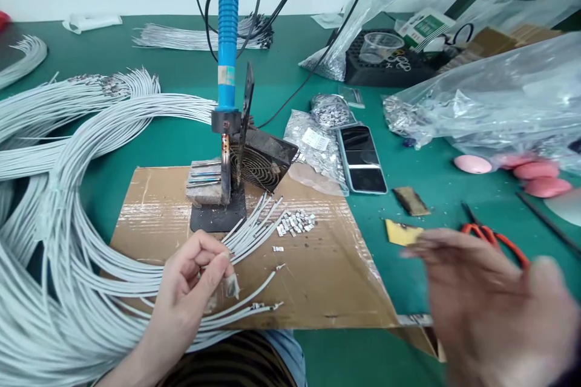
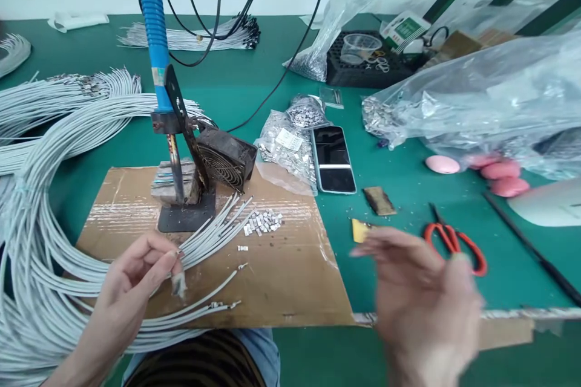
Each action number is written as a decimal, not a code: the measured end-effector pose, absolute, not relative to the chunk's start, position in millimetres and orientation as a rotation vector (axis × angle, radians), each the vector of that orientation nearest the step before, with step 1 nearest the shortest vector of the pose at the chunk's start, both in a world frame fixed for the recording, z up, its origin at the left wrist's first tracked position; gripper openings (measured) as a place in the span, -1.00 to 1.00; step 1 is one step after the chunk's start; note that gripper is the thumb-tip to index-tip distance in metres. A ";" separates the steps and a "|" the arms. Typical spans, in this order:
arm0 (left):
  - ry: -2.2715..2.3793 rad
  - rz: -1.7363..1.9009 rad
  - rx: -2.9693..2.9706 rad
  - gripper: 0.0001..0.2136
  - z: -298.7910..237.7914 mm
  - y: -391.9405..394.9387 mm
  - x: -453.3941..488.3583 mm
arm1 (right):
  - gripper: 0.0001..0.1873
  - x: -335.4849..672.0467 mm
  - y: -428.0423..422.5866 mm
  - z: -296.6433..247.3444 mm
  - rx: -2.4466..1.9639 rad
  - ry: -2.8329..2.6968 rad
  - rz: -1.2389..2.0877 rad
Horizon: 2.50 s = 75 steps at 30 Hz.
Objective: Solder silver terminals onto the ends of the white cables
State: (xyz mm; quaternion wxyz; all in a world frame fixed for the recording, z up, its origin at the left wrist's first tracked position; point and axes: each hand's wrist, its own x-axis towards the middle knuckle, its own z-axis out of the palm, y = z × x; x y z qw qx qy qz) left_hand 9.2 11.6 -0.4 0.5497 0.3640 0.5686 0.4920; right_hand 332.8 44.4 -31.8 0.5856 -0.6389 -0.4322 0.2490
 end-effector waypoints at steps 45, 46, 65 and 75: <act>1.168 1.019 0.492 -0.70 4.8 15.7 13.4 | -0.76 166.0 15.3 -18.1 -1.193 -1.291 1.051; 1.181 1.022 0.515 -0.71 4.0 15.7 13.7 | -0.77 165.9 15.4 -18.2 -1.200 -1.285 1.067; 1.587 1.206 0.957 -0.85 2.1 0.0 41.5 | -0.87 151.4 12.5 -25.0 -1.071 -0.919 1.324; 1.458 1.195 0.848 -0.76 -2.1 -0.2 40.4 | -0.79 134.5 5.0 -25.9 -1.188 -0.993 1.022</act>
